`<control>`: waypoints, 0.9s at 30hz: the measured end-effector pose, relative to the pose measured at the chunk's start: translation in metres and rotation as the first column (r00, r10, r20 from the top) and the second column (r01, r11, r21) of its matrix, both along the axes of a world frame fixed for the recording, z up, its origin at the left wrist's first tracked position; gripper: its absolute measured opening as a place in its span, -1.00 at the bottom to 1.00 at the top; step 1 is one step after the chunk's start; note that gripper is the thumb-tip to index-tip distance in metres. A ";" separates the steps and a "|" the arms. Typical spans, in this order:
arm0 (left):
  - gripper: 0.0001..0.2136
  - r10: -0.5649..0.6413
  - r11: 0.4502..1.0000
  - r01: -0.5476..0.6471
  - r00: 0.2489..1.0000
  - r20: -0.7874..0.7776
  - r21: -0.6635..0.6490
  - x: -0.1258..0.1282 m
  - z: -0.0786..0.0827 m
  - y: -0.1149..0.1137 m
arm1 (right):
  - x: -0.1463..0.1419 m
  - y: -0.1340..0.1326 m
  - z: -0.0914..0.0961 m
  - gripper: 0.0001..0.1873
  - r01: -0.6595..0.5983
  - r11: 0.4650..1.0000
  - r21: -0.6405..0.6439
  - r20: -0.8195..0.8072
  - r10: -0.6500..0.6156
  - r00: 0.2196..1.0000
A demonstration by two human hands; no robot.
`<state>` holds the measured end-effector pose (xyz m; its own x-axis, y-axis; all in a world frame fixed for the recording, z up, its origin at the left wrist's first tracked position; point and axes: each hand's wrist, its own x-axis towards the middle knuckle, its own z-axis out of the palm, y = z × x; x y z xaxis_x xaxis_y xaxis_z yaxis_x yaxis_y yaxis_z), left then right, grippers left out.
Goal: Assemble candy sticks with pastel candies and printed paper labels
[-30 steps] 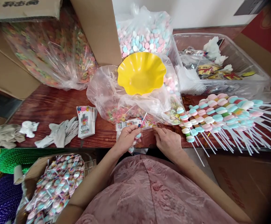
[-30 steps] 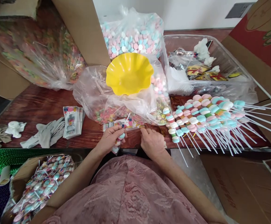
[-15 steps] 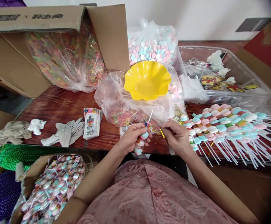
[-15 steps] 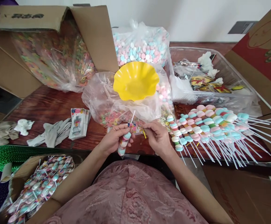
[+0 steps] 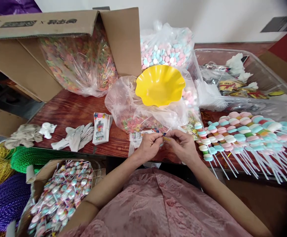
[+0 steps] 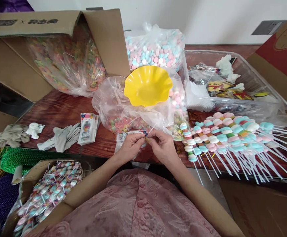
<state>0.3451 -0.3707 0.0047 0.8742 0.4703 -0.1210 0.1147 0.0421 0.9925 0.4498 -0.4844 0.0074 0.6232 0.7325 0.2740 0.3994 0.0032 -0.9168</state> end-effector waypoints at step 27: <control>-0.66 -0.040 0.962 0.041 0.999 0.008 -0.270 -0.008 -0.004 0.006 | 0.005 -0.008 -0.012 -0.73 -0.300 0.950 -0.085 -0.386 0.247 0.889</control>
<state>0.3374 -0.3644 0.0006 0.8922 0.3850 -0.2362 0.1190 0.3041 0.9452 0.4546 -0.4928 -0.0048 0.4288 0.9020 -0.0508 0.0371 -0.0738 -0.9966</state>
